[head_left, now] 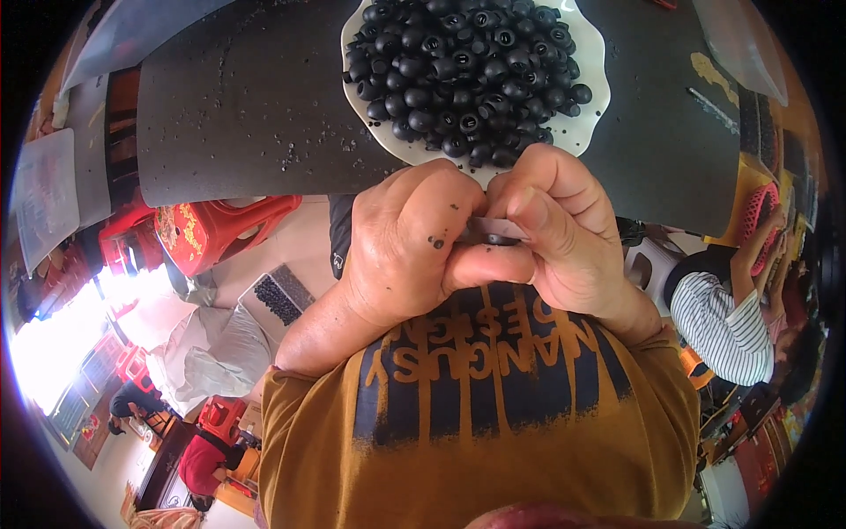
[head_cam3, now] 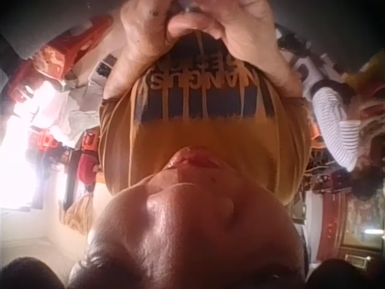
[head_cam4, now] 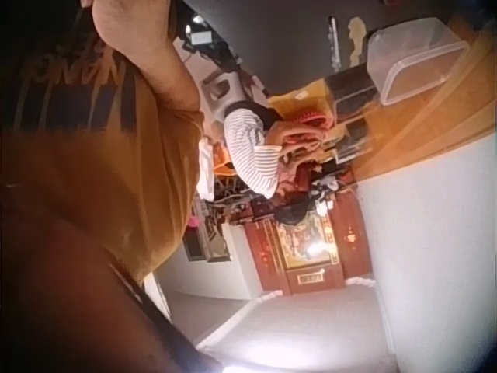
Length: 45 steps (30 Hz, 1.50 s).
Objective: The person sorts and inspects small black plastic components by hand at a table.
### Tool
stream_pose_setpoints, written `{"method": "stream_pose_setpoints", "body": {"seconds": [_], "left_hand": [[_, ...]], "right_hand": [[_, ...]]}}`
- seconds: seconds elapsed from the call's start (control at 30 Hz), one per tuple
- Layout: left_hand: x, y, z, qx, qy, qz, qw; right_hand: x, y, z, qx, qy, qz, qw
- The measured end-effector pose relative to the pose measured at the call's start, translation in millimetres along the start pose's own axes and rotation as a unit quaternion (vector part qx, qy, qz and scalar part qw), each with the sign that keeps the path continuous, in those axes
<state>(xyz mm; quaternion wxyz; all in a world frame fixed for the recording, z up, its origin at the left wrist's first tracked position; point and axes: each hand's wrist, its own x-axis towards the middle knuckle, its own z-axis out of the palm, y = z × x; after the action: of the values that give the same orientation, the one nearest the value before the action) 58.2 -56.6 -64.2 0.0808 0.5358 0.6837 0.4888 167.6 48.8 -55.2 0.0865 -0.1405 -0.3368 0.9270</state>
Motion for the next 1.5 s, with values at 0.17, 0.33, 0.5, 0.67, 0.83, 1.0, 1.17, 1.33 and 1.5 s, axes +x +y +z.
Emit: {"method": "stream_pose_setpoints", "body": {"seconds": [0.17,0.33,0.5,0.67,0.83,1.0,1.17,1.33,1.5], "left_hand": [[-1,-3,0,-0.003,-0.014,0.007,1.000],[1,-4,3,0.018,-0.003,0.019,1.000],[-1,-7,4,0.077,-0.007,0.019,0.997],[-5,-11,10,0.080,0.039,0.045,0.995],[-6,-12,7,0.044,0.015,0.054,0.997],[-10,-10,-3,-0.059,0.018,-0.052,0.997],[-13,-18,-6,-0.056,0.020,-0.040,0.997],[-4,-4,-16,-0.083,-0.014,-0.067,0.994],[4,9,-17,-0.140,-0.025,-0.090,0.986]], "right_hand": [[0,-1,0,-0.020,0.005,-0.004,1.000],[2,-1,0,-0.017,0.010,-0.013,1.000],[3,1,-2,-0.044,0.006,-0.027,0.999],[3,3,-1,-0.069,0.009,-0.038,0.997],[2,3,3,-0.032,0.020,-0.006,0.999],[4,2,4,0.039,0.025,0.016,0.999],[8,1,-1,0.029,-0.009,0.033,0.999],[10,0,1,-0.009,0.010,-0.003,1.000],[2,-5,8,-0.109,0.023,-0.056,0.992]]}}
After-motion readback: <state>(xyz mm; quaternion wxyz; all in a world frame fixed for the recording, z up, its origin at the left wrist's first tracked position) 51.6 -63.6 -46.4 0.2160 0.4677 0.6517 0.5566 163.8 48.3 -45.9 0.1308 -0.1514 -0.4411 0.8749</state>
